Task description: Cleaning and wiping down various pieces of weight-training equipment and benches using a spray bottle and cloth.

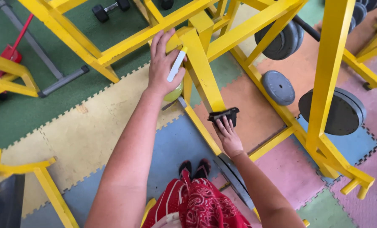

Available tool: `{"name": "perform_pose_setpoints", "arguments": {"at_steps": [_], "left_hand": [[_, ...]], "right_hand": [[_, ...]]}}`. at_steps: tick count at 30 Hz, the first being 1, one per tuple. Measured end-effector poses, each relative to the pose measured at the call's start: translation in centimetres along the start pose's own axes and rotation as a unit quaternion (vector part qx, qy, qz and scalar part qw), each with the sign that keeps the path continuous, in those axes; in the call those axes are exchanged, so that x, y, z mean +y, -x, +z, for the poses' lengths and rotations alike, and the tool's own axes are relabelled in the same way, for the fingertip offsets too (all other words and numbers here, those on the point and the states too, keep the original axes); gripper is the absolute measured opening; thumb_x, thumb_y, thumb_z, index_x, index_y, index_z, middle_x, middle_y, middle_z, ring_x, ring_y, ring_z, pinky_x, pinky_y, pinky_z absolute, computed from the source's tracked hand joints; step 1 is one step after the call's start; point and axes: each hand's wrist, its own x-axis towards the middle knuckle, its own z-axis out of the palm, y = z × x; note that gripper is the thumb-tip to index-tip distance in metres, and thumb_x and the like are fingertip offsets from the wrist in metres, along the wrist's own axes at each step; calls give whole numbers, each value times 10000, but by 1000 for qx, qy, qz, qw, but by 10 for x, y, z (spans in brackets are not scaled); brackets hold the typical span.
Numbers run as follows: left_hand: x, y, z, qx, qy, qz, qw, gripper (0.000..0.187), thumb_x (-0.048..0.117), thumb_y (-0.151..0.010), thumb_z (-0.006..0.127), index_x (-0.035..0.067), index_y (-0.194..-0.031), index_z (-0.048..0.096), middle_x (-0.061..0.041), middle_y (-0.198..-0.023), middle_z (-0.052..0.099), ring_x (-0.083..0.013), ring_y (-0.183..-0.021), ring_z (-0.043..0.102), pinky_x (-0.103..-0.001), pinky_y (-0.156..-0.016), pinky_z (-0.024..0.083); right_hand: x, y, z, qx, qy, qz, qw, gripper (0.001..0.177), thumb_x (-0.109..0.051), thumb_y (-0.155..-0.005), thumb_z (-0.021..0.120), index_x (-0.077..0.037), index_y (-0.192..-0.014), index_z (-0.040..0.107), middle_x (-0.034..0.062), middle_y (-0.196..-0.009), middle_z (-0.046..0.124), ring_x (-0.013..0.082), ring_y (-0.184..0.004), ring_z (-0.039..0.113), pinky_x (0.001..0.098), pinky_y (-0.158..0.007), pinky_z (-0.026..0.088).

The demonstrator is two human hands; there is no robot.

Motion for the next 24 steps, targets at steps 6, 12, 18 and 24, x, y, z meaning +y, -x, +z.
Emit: {"name": "perform_pose_setpoints", "arguments": {"at_steps": [6,12,18,24], "left_hand": [[0,4,1,-11,6,-6,1000,116,91,-779,721,107,-891,695,-104,-1649,355,-407,-1570,189,-523,-1275,291],[-2,0,-12,-46,39,-40,997,99,101,-779,687,117,-877,693,-100,-1681,356,-367,-1594,207,-489,-1266,321],[-12,2,-12,-66,-18,-2,998,90,149,-770,707,143,-860,714,-122,-1644,381,-383,-1557,243,-589,-1276,110],[-32,9,-25,-58,-2,72,996,116,149,-755,693,144,-868,719,-91,-1635,408,-369,-1571,269,-629,-1291,84]], "right_hand": [[-8,-40,-38,-180,278,-183,926,492,-221,-896,540,-60,-1354,620,63,-1630,389,260,-1528,277,551,-1219,217],[-70,-171,-80,-171,451,-252,839,482,-308,-865,572,-58,-1254,708,67,-1518,557,306,-1517,284,531,-1238,73],[-80,-198,-67,-109,452,-193,864,465,-266,-887,573,-75,-1293,693,16,-1508,544,265,-1548,255,552,-1263,65],[-52,-77,-15,-143,440,-190,866,475,-260,-869,566,-36,-1266,701,78,-1541,518,255,-1514,282,530,-1242,121]]}}
